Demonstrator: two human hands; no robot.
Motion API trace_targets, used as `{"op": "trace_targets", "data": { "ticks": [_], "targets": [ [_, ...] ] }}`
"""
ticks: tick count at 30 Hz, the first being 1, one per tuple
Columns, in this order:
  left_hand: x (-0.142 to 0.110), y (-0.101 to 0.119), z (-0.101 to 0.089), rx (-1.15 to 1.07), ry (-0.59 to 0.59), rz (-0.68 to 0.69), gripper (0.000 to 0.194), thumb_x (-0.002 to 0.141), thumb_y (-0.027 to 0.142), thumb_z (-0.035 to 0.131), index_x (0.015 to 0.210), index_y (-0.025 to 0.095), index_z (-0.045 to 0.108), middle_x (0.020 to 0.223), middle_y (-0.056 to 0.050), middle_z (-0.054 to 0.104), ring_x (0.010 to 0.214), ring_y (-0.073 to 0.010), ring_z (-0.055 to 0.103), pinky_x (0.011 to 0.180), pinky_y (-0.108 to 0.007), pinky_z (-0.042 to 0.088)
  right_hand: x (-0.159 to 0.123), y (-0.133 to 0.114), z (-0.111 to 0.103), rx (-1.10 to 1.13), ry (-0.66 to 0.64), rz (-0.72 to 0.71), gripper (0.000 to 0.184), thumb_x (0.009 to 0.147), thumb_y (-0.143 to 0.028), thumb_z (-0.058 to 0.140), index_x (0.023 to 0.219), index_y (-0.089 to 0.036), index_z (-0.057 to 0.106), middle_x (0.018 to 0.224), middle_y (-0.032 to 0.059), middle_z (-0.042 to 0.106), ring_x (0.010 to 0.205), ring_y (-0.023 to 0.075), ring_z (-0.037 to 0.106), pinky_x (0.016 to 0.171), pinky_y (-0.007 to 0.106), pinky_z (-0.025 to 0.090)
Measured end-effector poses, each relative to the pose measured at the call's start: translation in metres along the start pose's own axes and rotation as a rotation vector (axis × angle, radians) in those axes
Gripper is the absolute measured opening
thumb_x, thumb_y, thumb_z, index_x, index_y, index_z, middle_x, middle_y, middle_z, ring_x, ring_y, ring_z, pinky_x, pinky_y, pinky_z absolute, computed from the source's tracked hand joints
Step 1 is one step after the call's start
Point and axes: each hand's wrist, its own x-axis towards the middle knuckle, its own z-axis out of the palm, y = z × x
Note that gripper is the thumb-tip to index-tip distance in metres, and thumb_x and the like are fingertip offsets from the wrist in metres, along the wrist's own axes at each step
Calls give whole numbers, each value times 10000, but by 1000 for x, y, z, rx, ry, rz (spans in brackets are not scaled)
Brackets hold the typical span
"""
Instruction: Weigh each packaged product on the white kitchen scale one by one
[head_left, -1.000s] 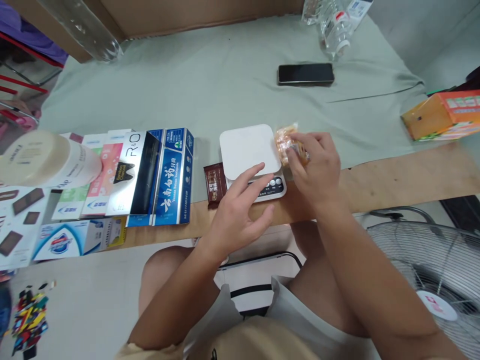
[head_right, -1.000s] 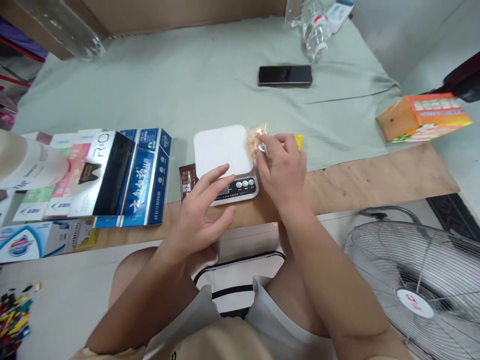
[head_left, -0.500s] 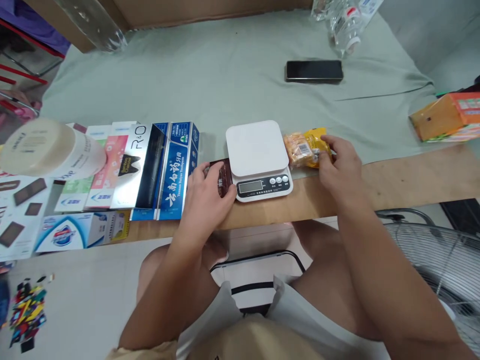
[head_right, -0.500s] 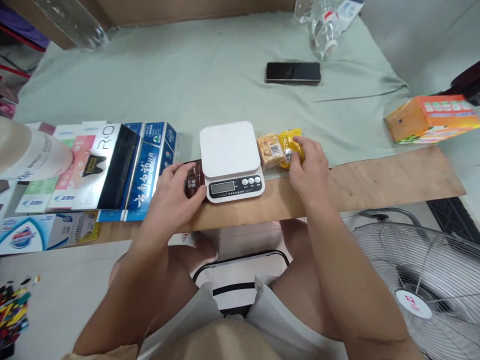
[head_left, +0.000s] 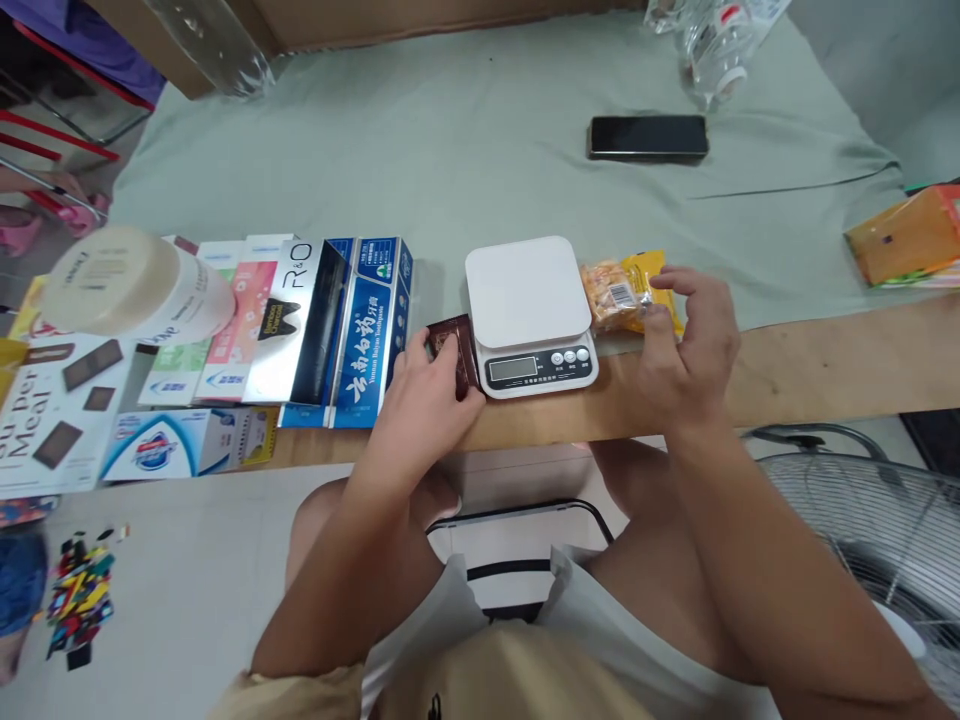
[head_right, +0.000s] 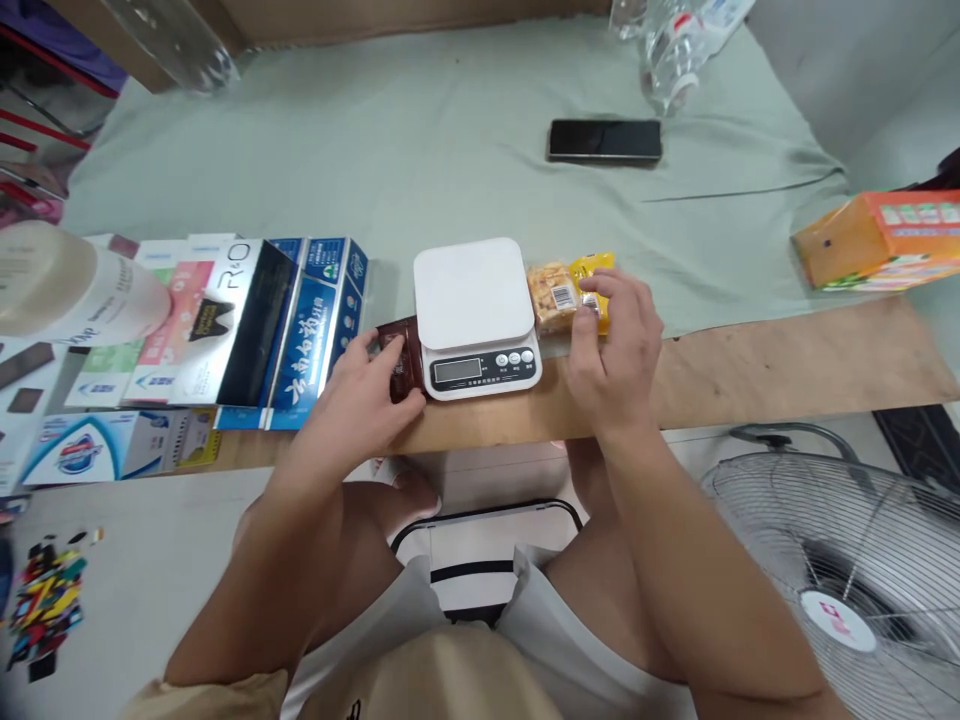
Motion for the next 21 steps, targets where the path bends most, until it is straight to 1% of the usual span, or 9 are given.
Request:
{"op": "trace_targets", "data": {
  "ticks": [2, 4, 8, 11, 13, 15, 17, 19, 21],
  "targets": [
    [-4, 3, 0, 49, -16, -1, 611, 901, 320, 678, 1453, 104, 525, 1626, -288, 383, 1440, -492, 502, 1160, -611, 485, -1, -1, 2, 12, -9, -20, 237, 946, -225, 496, 1136, -263, 633, 1147, 96, 726, 1146, 295, 695, 1031, 553, 533],
    [-6, 6, 2, 77, -14, -8, 638, 904, 336, 695, 1458, 80, 509, 1616, -297, 394, 1433, -493, 498, 1150, -615, 488, -2, -2, 4, 33, -9, -40, 226, 944, -222, 509, 1128, -258, 636, 1148, 96, 727, 1147, 295, 694, 1022, 545, 538],
    [-10, 9, 2, 89, 38, -34, 493, 930, 277, 641, 1368, 58, 585, 1611, -290, 416, 1424, -465, 513, 1187, -605, 459, -4, -9, 4, 67, 7, -70, 200, 938, -215, 539, 1102, -244, 649, 1148, 110, 726, 1149, 301, 691, 1009, 530, 541],
    [-14, 6, -2, 65, 97, -23, 352, 937, 305, 632, 1202, 80, 687, 1566, -272, 482, 1430, -452, 518, 1192, -595, 466, -6, -18, 5, 80, 38, -99, 187, 932, -211, 550, 1082, -236, 659, 1142, 112, 725, 1125, 296, 699, 1001, 521, 549],
    [-17, 0, -7, 32, 181, 1, 301, 968, 337, 583, 1094, 110, 735, 1516, -241, 539, 1412, -425, 544, 1190, -582, 476, -8, -26, 7, 113, 54, -131, 174, 924, -200, 554, 1057, -231, 663, 1117, 108, 730, 1100, 285, 711, 993, 503, 564],
    [-19, -7, -13, -18, 298, 34, 343, 1006, 362, 513, 1084, 136, 760, 1460, -206, 591, 1371, -391, 587, 1183, -564, 487, -11, -34, 9, 148, 47, -145, 158, 917, -195, 562, 1031, -225, 667, 1102, 109, 735, 1085, 277, 720, 985, 486, 578],
    [-20, -13, -18, -84, 459, 60, 379, 1033, 380, 475, 1176, 167, 755, 1424, -171, 624, 1327, -347, 621, 1164, -525, 508, -13, -41, 11, 169, 31, -146, 147, 913, -198, 565, 1014, -224, 670, 1095, 109, 743, 1089, 276, 724, 981, 478, 584],
    [-19, -16, -20, -163, 628, 101, 371, 1037, 395, 506, 1279, 216, 724, 1419, -130, 630, 1297, -299, 633, 1139, -463, 529, -15, -47, 12, 178, 1, -135, 146, 914, -203, 561, 1008, -227, 670, 1100, 107, 750, 1095, 274, 724, 983, 471, 583],
    [-14, -14, -17, -234, 705, 195, 358, 1024, 400, 570, 1324, 258, 704, 1410, -98, 630, 1252, -265, 642, 1112, -413, 543, -17, -52, 10, 187, -48, -112, 171, 917, -206, 553, 1035, -233, 673, 1122, 108, 759, 1116, 273, 721, 992, 461, 578]
  ]
}}
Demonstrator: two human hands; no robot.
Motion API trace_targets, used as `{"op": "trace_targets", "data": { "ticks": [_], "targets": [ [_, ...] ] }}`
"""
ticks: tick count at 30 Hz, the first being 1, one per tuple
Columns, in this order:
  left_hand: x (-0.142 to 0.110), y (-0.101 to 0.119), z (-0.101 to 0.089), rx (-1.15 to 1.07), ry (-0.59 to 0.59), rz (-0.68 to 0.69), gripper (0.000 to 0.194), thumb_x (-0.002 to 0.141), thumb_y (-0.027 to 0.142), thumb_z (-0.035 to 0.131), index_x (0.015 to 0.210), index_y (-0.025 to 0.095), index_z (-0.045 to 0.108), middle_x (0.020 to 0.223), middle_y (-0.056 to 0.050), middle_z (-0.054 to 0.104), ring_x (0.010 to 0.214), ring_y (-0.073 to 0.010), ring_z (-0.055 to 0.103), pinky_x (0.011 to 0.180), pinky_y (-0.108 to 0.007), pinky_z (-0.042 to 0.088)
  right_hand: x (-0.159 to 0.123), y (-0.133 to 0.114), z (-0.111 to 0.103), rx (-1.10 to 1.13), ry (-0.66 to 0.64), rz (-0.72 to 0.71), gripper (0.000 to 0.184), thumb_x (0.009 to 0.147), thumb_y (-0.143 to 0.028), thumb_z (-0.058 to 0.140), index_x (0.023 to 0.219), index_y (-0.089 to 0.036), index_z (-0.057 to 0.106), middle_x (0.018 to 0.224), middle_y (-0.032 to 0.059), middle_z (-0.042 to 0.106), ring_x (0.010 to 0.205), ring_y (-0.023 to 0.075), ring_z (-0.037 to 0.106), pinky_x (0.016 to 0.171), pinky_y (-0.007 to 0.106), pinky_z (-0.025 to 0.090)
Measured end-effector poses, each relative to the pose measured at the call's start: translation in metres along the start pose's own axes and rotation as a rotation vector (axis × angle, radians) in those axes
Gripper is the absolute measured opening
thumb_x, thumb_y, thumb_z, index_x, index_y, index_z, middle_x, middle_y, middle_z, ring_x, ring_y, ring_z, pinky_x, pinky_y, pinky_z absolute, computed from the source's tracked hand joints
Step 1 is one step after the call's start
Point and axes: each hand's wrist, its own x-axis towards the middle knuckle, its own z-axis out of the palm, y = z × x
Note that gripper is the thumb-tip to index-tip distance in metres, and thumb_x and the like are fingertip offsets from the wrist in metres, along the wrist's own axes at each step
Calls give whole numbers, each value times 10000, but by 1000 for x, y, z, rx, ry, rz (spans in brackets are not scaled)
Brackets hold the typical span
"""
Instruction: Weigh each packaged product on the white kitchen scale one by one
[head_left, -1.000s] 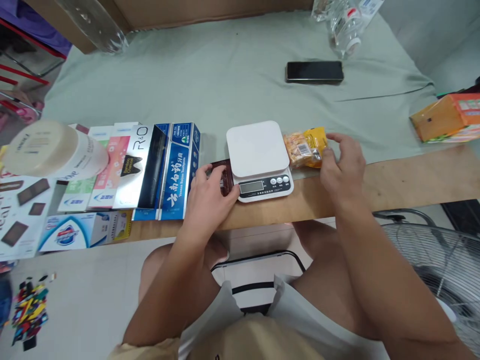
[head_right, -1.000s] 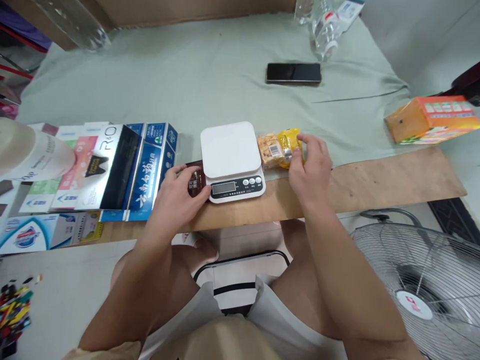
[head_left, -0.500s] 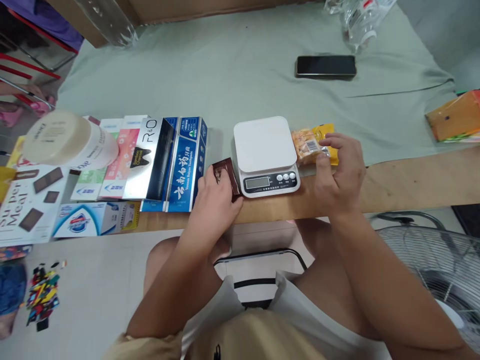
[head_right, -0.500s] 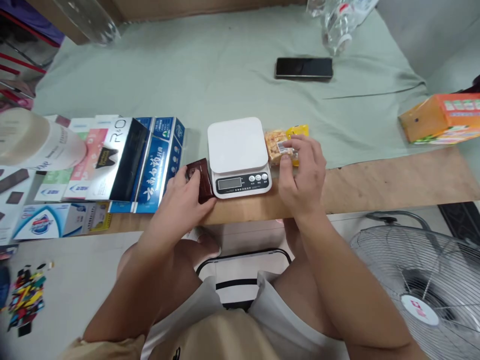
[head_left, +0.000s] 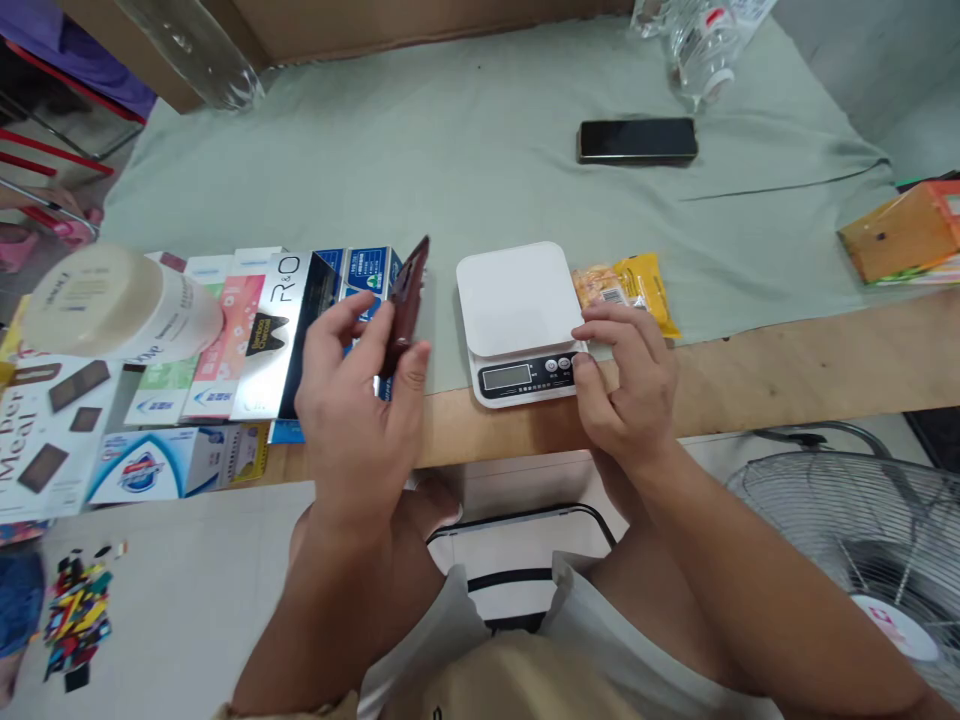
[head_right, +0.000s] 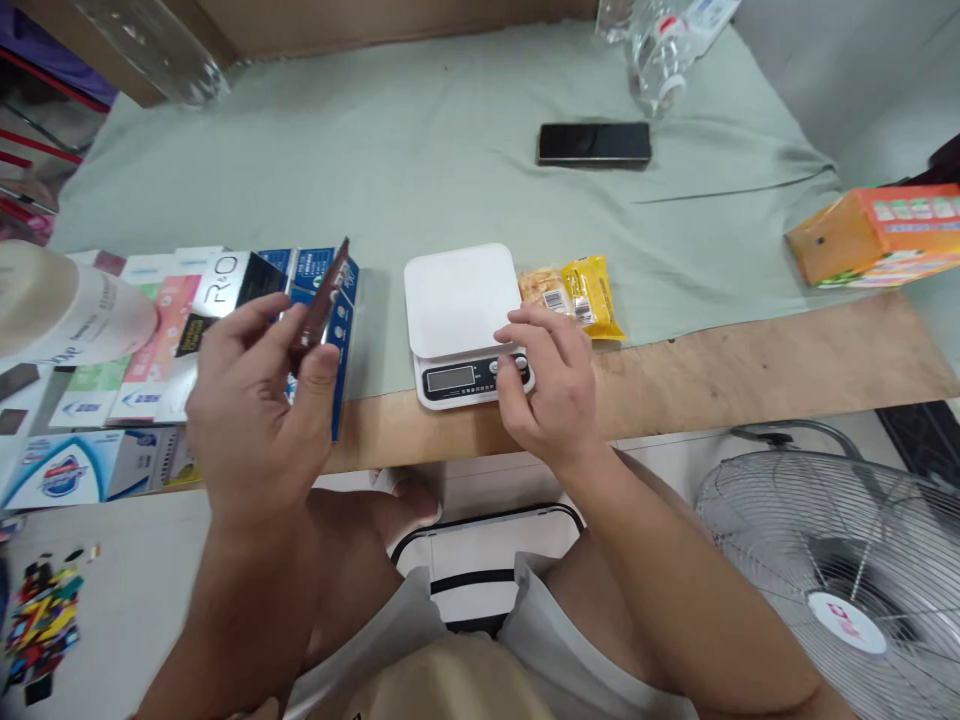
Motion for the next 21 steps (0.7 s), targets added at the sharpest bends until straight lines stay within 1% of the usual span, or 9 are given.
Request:
{"op": "trace_targets", "data": {
  "ticks": [4, 6, 8, 10, 12, 15, 17, 19, 21],
  "targets": [
    [-1, 10, 32, -107, -85, 148, 319, 999, 365, 639, 1265, 215, 730, 1334, -116, 649, 1122, -251, 666, 1054, -415, 569, -4, -10, 1, -6, -130, 32, 296, 926, -227, 545, 1194, -239, 670, 1210, 107, 769, 1216, 290, 703, 1049, 460, 528],
    [-3, 17, 47, -114, -115, 141, 322, 982, 353, 668, 1257, 195, 726, 1271, -125, 638, 1111, -249, 661, 1043, -416, 569, -6, -13, 2, -55, -197, 35, 331, 935, -232, 541, 1241, -243, 666, 1229, 99, 774, 1243, 292, 699, 1059, 451, 492],
    [-4, 22, 55, -143, -182, 116, 403, 954, 341, 710, 1327, 191, 682, 1206, -115, 626, 1107, -246, 657, 1020, -403, 575, -8, -15, 3, -108, -245, 48, 349, 947, -231, 535, 1271, -247, 664, 1246, 89, 778, 1281, 289, 687, 1064, 440, 454],
    [-4, 24, 56, -199, -267, 117, 521, 935, 319, 726, 1425, 199, 597, 1185, -99, 638, 1105, -241, 661, 998, -389, 581, -9, -16, 3, -150, -259, 72, 370, 955, -234, 535, 1303, -251, 660, 1305, 86, 763, 1345, 297, 651, 1093, 447, 413],
    [-4, 22, 52, -244, -301, 132, 566, 939, 289, 693, 1475, 210, 529, 1232, -97, 663, 1143, -242, 664, 1013, -390, 576, -8, -16, 2, -184, -247, 90, 380, 955, -242, 540, 1312, -257, 667, 1368, 90, 736, 1396, 313, 610, 1125, 462, 386],
    [-2, 16, 44, -235, -263, 128, 502, 954, 269, 615, 1446, 195, 540, 1312, -119, 677, 1234, -253, 657, 1084, -417, 553, -7, -18, 3, -229, -238, 66, 367, 951, -255, 563, 1294, -270, 695, 1411, 99, 709, 1417, 331, 583, 1138, 470, 382],
    [-2, 12, 41, -202, -282, 123, 472, 962, 265, 572, 1425, 172, 556, 1359, -136, 683, 1309, -268, 640, 1143, -450, 528, -7, -21, 7, -261, -278, 15, 389, 951, -265, 586, 1326, -284, 688, 1460, 104, 680, 1431, 339, 564, 1119, 473, 386],
    [-2, 11, 39, -191, -370, 135, 518, 963, 274, 556, 1464, 150, 521, 1466, -162, 641, 1420, -292, 579, 1202, -491, 490, -7, -26, 13, -291, -347, -24, 451, 952, -272, 602, 1401, -285, 646, 1524, 119, 634, 1446, 344, 545, 1092, 479, 390],
    [-4, 12, 37, -208, -484, 175, 588, 964, 275, 535, 1528, 130, 453, 1559, -183, 571, 1501, -300, 508, 1244, -518, 451, -8, -30, 19, -303, -400, -37, 453, 962, -281, 606, 1415, -270, 631, 1536, 128, 625, 1432, 337, 553, 1065, 479, 398]
  ]
}}
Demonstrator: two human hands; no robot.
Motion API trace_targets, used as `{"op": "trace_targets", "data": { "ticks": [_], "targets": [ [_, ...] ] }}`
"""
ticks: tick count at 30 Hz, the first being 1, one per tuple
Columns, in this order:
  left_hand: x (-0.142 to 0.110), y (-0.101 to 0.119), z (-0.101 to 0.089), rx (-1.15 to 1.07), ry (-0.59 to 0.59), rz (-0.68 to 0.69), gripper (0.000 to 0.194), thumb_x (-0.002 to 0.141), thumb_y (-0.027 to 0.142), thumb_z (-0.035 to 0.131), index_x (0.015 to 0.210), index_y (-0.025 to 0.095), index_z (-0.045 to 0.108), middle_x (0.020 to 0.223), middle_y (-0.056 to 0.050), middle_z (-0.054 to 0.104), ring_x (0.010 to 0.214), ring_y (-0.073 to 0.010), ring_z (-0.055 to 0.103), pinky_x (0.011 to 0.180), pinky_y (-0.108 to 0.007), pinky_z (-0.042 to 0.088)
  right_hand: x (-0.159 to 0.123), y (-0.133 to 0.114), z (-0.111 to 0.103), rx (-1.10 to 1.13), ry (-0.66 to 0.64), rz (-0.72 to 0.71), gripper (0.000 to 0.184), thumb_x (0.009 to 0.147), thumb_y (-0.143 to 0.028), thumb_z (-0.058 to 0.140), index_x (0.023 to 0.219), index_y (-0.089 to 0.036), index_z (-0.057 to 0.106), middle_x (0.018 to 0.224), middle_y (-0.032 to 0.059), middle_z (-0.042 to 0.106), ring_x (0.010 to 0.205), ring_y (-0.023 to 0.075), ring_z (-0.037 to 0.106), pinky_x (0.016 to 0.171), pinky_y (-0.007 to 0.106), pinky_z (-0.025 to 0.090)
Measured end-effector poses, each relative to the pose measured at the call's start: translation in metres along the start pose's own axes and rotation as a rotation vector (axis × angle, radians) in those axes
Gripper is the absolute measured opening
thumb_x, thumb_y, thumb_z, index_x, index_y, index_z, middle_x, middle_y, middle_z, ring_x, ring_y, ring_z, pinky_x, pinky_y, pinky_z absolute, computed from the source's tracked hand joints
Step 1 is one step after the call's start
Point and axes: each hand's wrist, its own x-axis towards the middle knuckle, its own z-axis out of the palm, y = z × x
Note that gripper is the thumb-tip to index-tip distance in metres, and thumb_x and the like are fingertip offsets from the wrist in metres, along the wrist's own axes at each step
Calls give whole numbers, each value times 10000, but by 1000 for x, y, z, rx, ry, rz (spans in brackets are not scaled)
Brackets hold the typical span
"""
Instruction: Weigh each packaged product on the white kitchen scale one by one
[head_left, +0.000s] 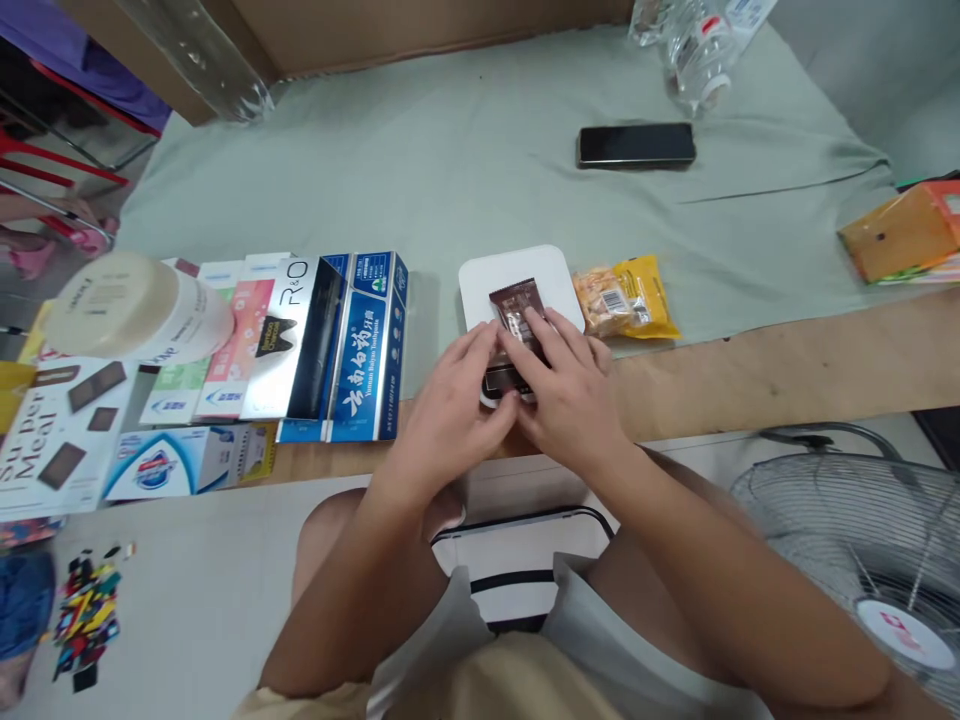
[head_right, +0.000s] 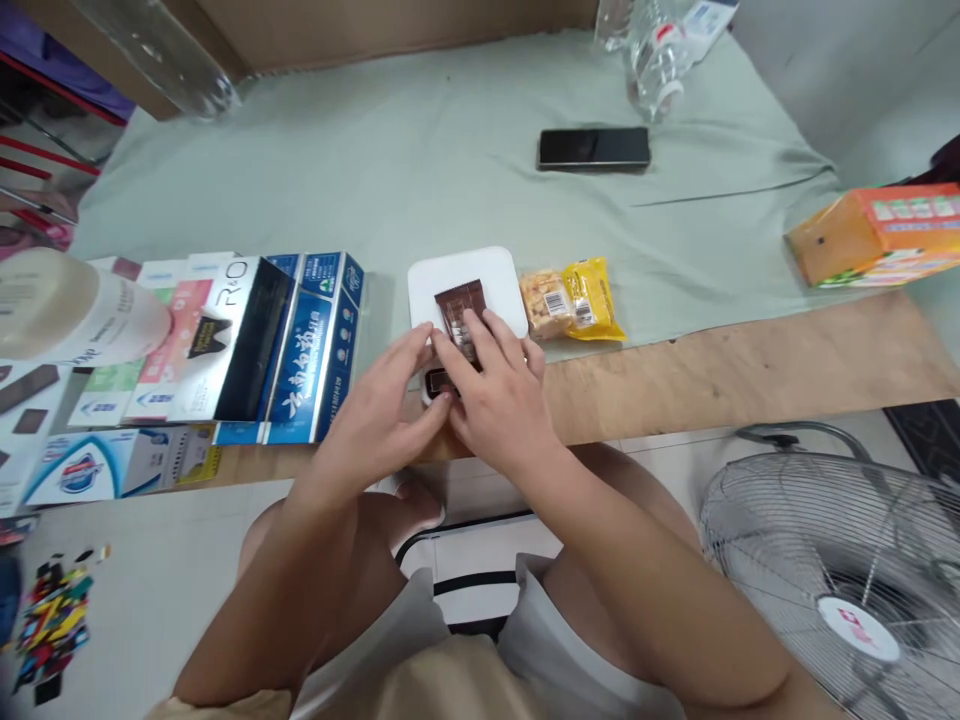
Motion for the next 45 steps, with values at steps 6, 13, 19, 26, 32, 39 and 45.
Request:
{"op": "trace_targets", "data": {
  "ticks": [6, 13, 19, 26, 32, 39, 45],
  "targets": [
    [-6, 10, -3, -69, -37, 149, 521, 970, 232, 490, 1486, 165, 497, 1517, -141, 626, 1448, -255, 575, 1286, -515, 398, 2, 5, 7, -56, 79, 56, 146, 992, -250, 602, 1051, -255, 735, 1376, 102, 727, 1296, 307, 631, 969, 455, 473],
    [-6, 14, -12, -125, 233, 142, 309, 967, 240, 533, 1265, 211, 613, 1276, -86, 758, 1259, -233, 697, 1233, -474, 463, -6, 43, -37, 167, 67, -12, 223, 922, -147, 554, 1020, -268, 713, 1434, 119, 651, 1196, 276, 697, 991, 466, 543],
    [-6, 10, -12, -122, 238, 111, 274, 958, 229, 529, 1216, 221, 623, 1227, -68, 769, 1210, -227, 713, 1240, -473, 455, -28, 101, -83, 124, 47, -18, 204, 808, -177, 631, 968, -283, 698, 1332, 83, 688, 1163, 311, 706, 992, 518, 502],
    [-4, 2, -11, -70, 241, 79, 241, 985, 237, 510, 1189, 230, 637, 1199, -50, 771, 1184, -207, 716, 1234, -449, 460, -39, 124, -68, 38, -86, -33, 203, 922, -210, 559, 941, -327, 723, 1086, 8, 783, 1194, 319, 703, 995, 525, 388],
    [-5, -2, -11, -75, 248, 121, 208, 993, 201, 525, 1149, 222, 660, 1162, -39, 785, 1142, -194, 734, 1219, -433, 482, -40, 132, -65, -50, -103, 35, 235, 770, -221, 562, 923, -306, 718, 937, 71, 699, 817, 275, 611, 752, 459, 501],
    [-7, -1, -14, -71, 250, 132, 197, 993, 177, 516, 1085, 220, 684, 1085, -18, 800, 1074, -177, 746, 1190, -411, 504, -37, 127, -60, -31, -104, 98, 239, 780, -191, 540, 897, -294, 721, 944, 67, 720, 869, 295, 654, 759, 483, 542],
    [-11, -1, -25, -68, 355, 113, 188, 986, 210, 521, 1050, 217, 698, 1053, -40, 795, 1000, -193, 742, 980, -372, 598, -13, 78, -66, 14, 192, -8, 200, 769, -114, 577, 858, -266, 671, 808, 50, 682, 741, 235, 655, 650, 387, 530]
  ]
}}
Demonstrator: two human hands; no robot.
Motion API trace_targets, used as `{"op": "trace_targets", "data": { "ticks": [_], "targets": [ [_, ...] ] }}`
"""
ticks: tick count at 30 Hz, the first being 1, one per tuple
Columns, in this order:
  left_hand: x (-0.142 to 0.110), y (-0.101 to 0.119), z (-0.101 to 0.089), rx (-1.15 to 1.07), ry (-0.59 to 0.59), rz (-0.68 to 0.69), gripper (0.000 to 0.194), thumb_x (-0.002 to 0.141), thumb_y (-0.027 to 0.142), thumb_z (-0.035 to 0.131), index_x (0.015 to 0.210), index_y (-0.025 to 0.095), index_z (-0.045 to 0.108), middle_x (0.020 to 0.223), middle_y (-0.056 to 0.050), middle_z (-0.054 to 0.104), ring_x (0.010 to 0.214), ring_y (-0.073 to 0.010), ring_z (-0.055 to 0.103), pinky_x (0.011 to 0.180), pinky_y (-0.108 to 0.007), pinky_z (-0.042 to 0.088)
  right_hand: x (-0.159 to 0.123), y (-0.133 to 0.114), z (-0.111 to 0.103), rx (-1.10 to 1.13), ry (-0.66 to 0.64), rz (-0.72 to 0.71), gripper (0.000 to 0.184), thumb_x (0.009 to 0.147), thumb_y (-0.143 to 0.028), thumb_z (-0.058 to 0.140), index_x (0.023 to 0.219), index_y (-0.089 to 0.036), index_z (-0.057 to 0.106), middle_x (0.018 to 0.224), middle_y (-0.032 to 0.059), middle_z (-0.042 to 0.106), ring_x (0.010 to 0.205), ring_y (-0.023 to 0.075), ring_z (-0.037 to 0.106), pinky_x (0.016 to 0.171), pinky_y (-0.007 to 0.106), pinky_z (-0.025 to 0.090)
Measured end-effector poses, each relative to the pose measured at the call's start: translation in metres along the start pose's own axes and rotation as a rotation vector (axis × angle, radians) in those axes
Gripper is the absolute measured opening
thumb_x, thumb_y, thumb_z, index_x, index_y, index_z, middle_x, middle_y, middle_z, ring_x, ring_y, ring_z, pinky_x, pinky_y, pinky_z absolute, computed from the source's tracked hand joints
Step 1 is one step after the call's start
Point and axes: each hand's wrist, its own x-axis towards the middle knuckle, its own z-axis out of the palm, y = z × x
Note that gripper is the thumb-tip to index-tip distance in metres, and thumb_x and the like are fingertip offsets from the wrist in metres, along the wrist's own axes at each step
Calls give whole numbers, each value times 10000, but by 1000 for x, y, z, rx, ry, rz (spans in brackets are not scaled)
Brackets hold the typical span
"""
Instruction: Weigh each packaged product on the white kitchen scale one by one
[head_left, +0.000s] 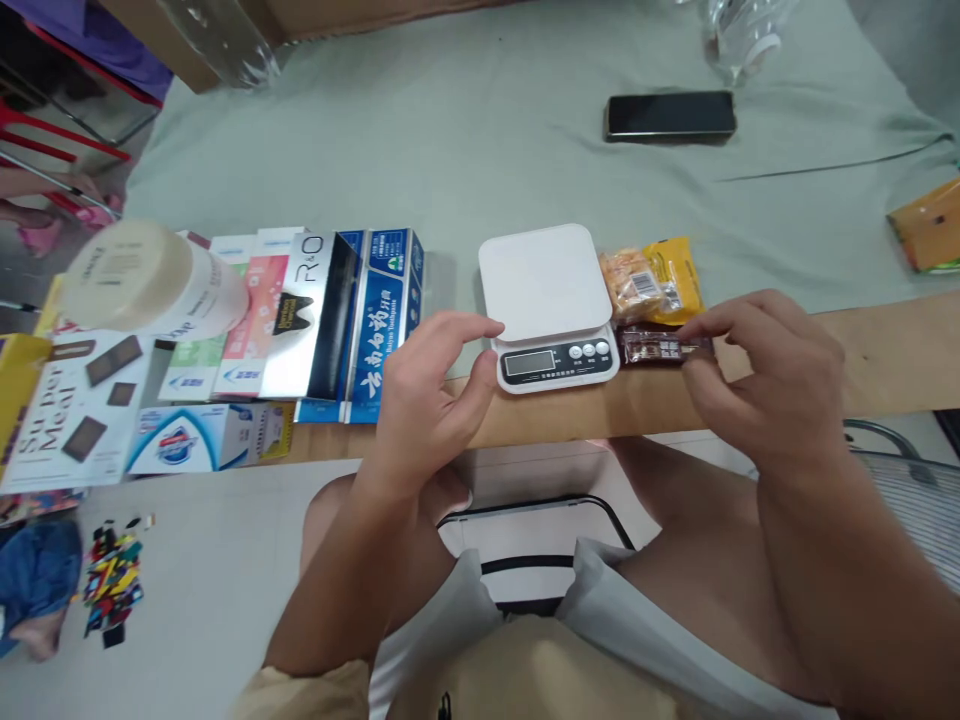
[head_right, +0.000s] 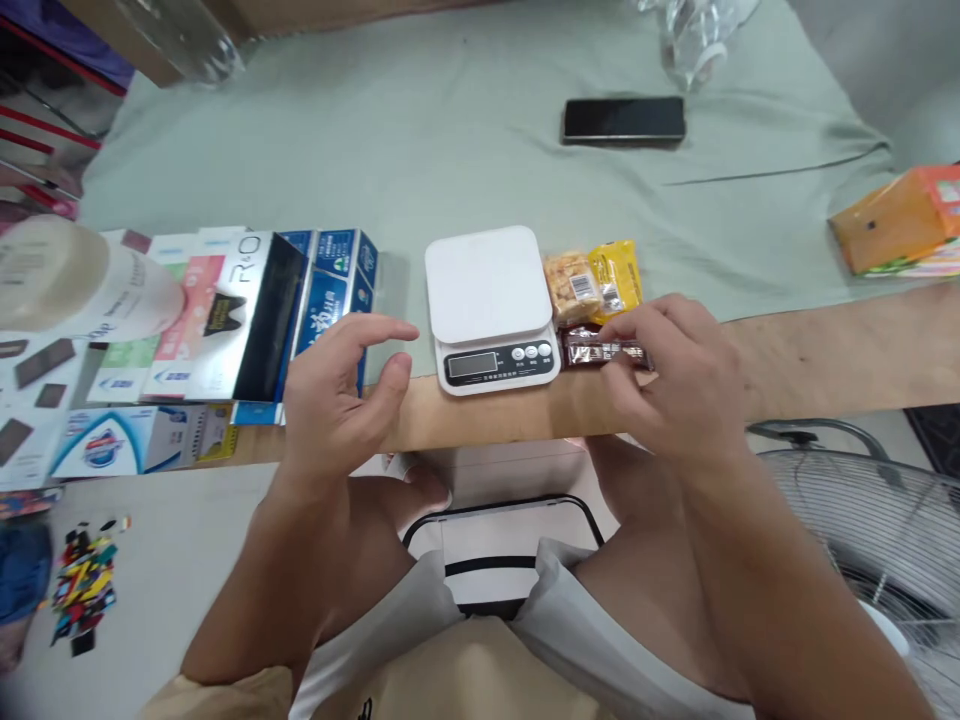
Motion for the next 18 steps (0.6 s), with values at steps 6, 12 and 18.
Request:
{"op": "trace_targets", "data": {
  "ticks": [6, 12, 18],
  "targets": [
    [-8, -9, -23, -97, 164, 58, 153, 963, 145, 558, 1028, 206, 682, 997, -43, 768, 951, -171, 726, 855, -320, 603, 13, -60, 29, 263, -29, -189, 259, 782, -19, 553, 869, -249, 634, 772, 11, 648, 732, 197, 639, 638, 334, 506],
    [-28, -26, -64, -188, 320, -19, 157, 963, 148, 579, 1054, 209, 691, 981, -47, 736, 950, -172, 701, 865, -342, 593, 16, -93, 59, 313, -89, -219, 269, 810, 4, 515, 848, -248, 600, 743, -9, 638, 704, 174, 627, 631, 305, 498],
    [-46, -62, -103, -116, 652, -120, 138, 950, 173, 599, 1038, 235, 687, 970, -23, 711, 944, -172, 691, 893, -352, 583, 16, -121, 81, 372, -182, -149, 246, 789, -39, 511, 836, -252, 625, 718, -21, 680, 652, 168, 660, 599, 298, 506]
  ]
}}
